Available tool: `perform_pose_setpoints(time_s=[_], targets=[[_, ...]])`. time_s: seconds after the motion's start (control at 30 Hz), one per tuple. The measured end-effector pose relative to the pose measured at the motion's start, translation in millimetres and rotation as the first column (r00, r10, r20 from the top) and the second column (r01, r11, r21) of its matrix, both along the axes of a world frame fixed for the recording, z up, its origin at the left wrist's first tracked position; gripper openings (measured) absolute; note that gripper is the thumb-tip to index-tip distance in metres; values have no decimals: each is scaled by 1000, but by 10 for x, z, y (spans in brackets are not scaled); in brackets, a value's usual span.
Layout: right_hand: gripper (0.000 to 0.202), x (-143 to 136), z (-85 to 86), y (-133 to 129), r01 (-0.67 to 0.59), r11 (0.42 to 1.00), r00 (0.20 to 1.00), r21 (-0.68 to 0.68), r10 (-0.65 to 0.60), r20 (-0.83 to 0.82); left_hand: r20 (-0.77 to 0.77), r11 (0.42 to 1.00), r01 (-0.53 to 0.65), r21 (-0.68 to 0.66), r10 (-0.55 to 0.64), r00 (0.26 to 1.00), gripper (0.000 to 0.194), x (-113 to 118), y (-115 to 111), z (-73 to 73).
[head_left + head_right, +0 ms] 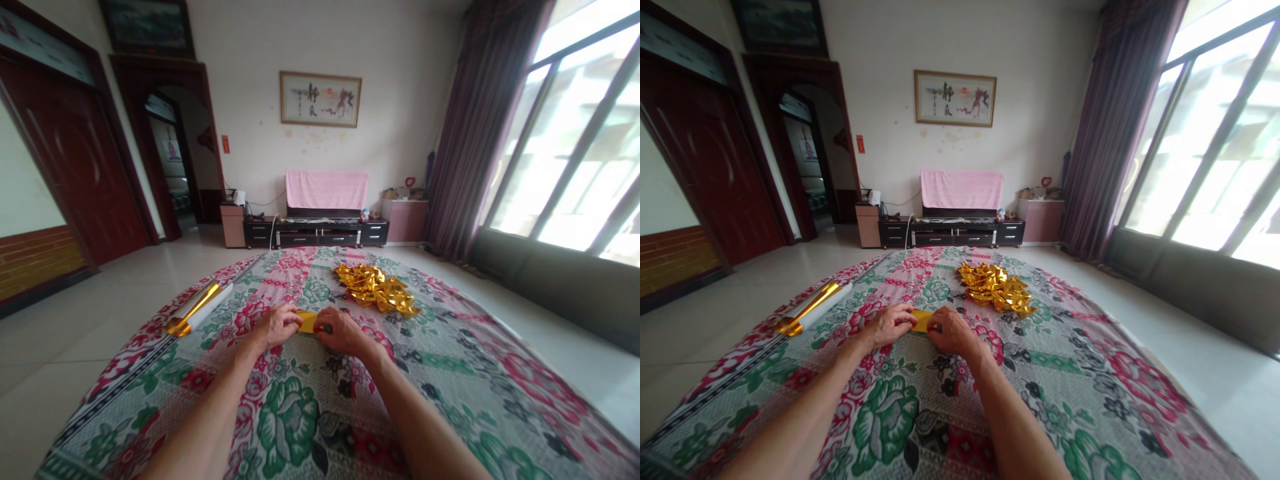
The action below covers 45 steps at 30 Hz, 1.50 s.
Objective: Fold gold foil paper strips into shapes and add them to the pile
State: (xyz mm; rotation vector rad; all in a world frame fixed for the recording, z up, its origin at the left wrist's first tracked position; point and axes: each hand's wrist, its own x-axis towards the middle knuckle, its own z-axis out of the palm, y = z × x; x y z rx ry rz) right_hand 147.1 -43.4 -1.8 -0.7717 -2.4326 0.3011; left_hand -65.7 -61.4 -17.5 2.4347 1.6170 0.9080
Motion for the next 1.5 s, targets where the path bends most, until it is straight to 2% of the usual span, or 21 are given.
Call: perform_pose_setpoints(time_s=[0.2, 0.4, 0.63, 0.83, 1.03, 1.1, 1.2, 1.3, 1.5], targets=[[18, 7, 30, -6, -25, 999, 997, 30, 23, 77, 21, 1000, 13, 14, -13, 1000, 20, 2, 16, -30], [18, -10, -20, -93, 68, 993, 998, 93, -68, 0, 54, 1000, -4, -9, 4, 999, 20, 34, -2, 6], [14, -28, -45, -103, 136, 981, 987, 137, -146, 63, 73, 1000, 9, 4, -9, 997, 19, 50, -12, 13], [14, -28, -63, -80, 213, 972, 977, 96, -213, -8, 144, 1000, 3, 3, -4, 990, 20, 102, -74, 59], [17, -30, -72, -46, 202, 978, 978, 48, -199, -68, 56, 990, 1, 142, -9, 998, 15, 172, -72, 135], [18, -30, -62, -45, 208, 977, 976, 37, -205, -69, 27, 990, 17, 137, -21, 999, 12, 197, -73, 143], [19, -28, -46, -47, 230, 973, 972, 33, -228, -62, -2, 997, 32, 76, -32, 999, 10, 219, -63, 114], [19, -27, -45, -40, 249, 968, 966, 19, -247, -75, 2, 999, 15, 51, -15, 1000, 17, 225, -21, 47], [19, -58, -48, -4, 303, 953, 951, -3, -302, -69, 85, 998, -64, 13, 62, 994, 29, 256, 62, -49]])
